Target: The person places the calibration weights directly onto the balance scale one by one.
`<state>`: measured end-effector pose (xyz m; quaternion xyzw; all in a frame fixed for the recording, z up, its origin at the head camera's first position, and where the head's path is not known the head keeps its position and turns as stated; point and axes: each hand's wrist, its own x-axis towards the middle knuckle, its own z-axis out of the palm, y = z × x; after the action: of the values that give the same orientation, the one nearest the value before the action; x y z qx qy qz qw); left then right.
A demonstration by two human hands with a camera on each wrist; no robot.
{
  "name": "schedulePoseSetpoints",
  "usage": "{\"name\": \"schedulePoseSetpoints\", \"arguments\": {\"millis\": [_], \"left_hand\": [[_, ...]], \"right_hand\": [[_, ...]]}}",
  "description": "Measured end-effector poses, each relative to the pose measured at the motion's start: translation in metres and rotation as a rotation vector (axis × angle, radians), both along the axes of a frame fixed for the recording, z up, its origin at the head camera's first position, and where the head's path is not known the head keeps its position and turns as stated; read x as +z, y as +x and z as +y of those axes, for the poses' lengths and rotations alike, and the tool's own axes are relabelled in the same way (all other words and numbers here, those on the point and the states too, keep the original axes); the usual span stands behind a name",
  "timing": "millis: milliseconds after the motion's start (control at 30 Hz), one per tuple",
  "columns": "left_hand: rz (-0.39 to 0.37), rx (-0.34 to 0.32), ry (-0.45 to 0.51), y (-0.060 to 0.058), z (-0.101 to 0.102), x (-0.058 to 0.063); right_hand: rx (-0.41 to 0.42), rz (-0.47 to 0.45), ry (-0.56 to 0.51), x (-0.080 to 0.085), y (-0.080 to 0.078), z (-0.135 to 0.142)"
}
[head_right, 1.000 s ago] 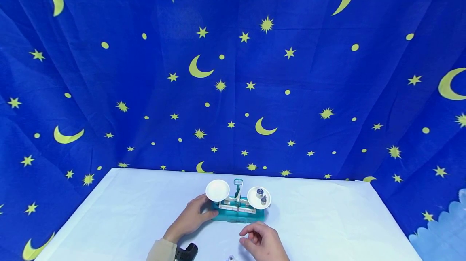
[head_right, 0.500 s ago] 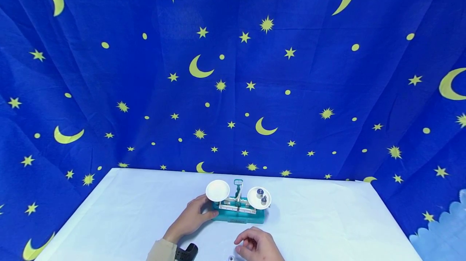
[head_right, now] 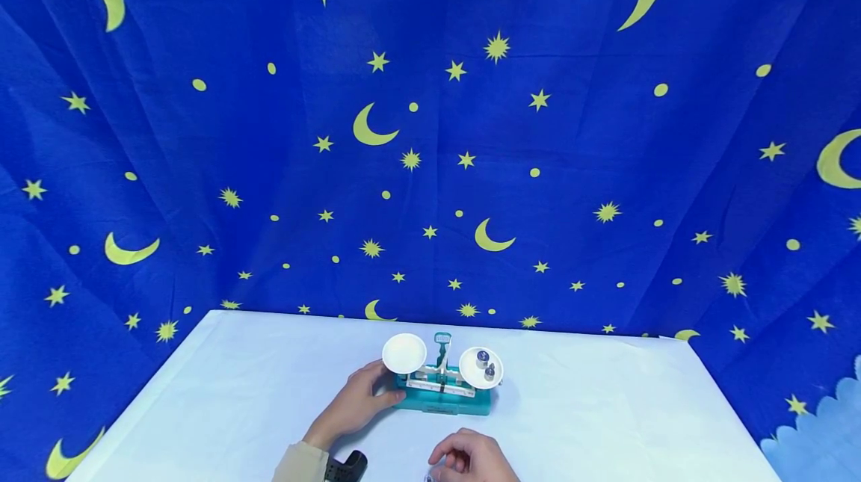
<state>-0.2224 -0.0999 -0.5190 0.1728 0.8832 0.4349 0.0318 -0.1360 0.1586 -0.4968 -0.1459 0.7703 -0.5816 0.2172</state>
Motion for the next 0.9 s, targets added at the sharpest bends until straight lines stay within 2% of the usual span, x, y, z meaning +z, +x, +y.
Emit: {"name": "schedulePoseSetpoints", "arguments": {"millis": [433, 900], "left_hand": [[-0.018, 0.003, 0.000, 0.0014, 0.0000, 0.0034], [0.003, -0.003, -0.004, 0.0013, -0.0008, 0.0014]], "right_hand": [[0.048, -0.005, 0.074, -0.0011, -0.0026, 0.0009], [0.085, 0.022, 0.136, -0.0048, -0.0048, 0.0002]]}}
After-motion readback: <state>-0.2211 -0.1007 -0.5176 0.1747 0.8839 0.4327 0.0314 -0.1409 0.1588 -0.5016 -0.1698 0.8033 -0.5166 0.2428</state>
